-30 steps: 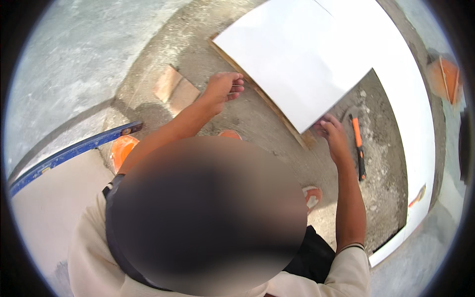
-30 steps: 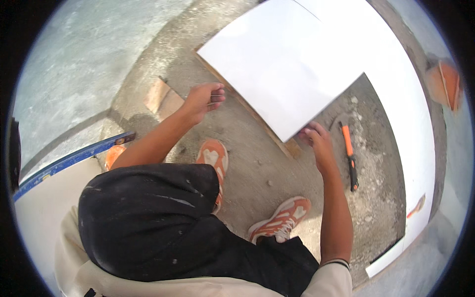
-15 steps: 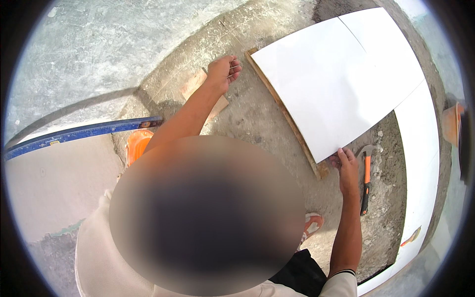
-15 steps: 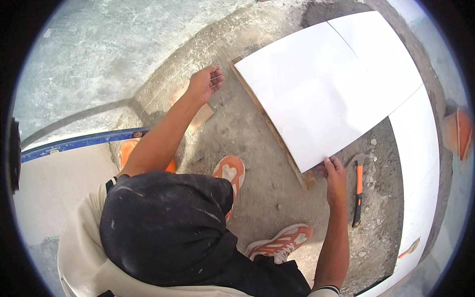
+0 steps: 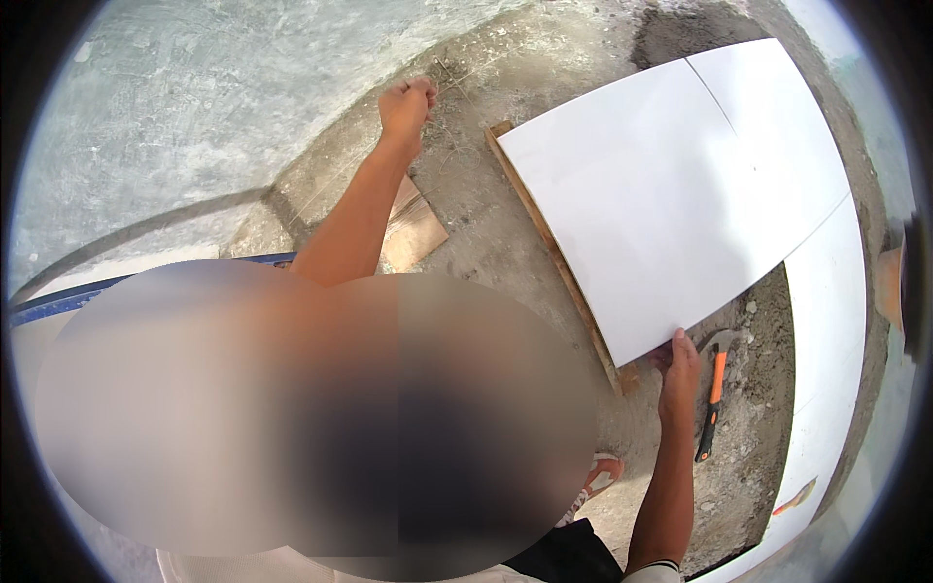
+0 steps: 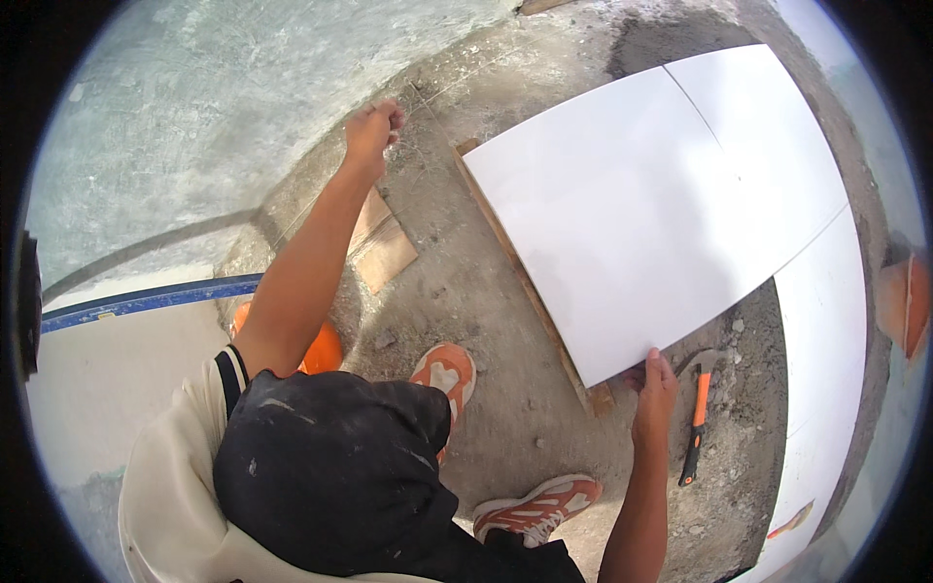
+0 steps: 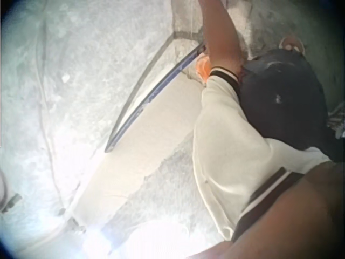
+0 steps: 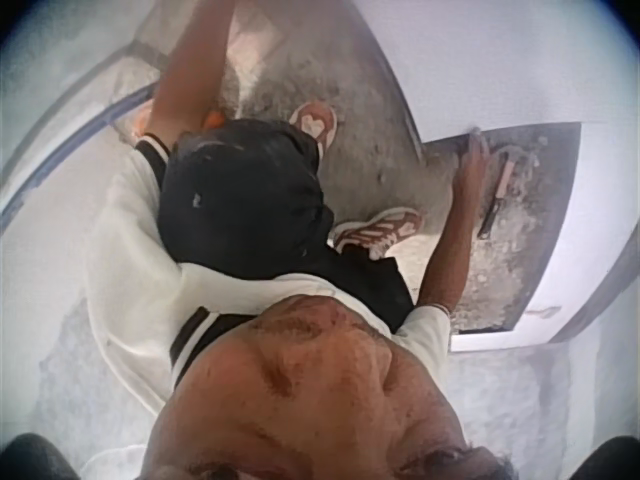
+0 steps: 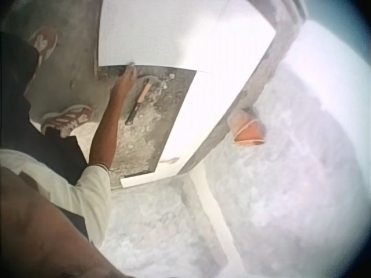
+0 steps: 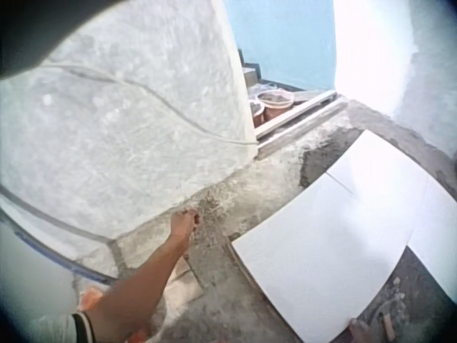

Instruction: The person installs white floor tiles by positioning them on a prepared surface, using a hammer to tap them into place, and adjusting alignment with a string line. The person also uses a trowel to spread mortar and a brush to clean the tiles.

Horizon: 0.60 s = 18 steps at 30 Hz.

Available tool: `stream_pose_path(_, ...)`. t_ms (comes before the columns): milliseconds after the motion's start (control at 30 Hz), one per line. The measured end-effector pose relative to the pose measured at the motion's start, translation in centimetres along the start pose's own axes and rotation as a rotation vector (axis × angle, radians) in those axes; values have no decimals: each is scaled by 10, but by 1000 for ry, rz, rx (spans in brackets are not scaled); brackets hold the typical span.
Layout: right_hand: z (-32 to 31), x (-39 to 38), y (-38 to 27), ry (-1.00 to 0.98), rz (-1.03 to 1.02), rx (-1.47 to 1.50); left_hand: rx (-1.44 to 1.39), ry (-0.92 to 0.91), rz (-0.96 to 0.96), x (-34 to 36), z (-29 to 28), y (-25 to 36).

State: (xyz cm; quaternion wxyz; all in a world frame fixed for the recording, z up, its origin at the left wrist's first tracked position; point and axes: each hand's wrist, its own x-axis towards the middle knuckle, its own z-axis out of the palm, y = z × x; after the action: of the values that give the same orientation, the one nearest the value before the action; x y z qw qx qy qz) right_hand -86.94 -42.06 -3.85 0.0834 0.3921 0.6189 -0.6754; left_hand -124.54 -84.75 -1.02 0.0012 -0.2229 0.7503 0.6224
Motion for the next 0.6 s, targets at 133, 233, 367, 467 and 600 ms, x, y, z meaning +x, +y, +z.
stream_pose_path(133,0,3,-13,316,-103,-140,12,27,130,43,-3,1)
stream_pose_path(233,13,6,-45,389,-350,-438,59,-41,144,64,-7,2)
stream_pose_path(367,88,35,-114,90,-671,-605,89,-138,98,77,-13,6)
stream_pose_path(467,179,78,-173,-204,-940,-677,73,-188,136,82,-22,7)
stream_pose_path(600,324,151,-233,-384,-939,-739,-2,-233,123,89,-29,7)
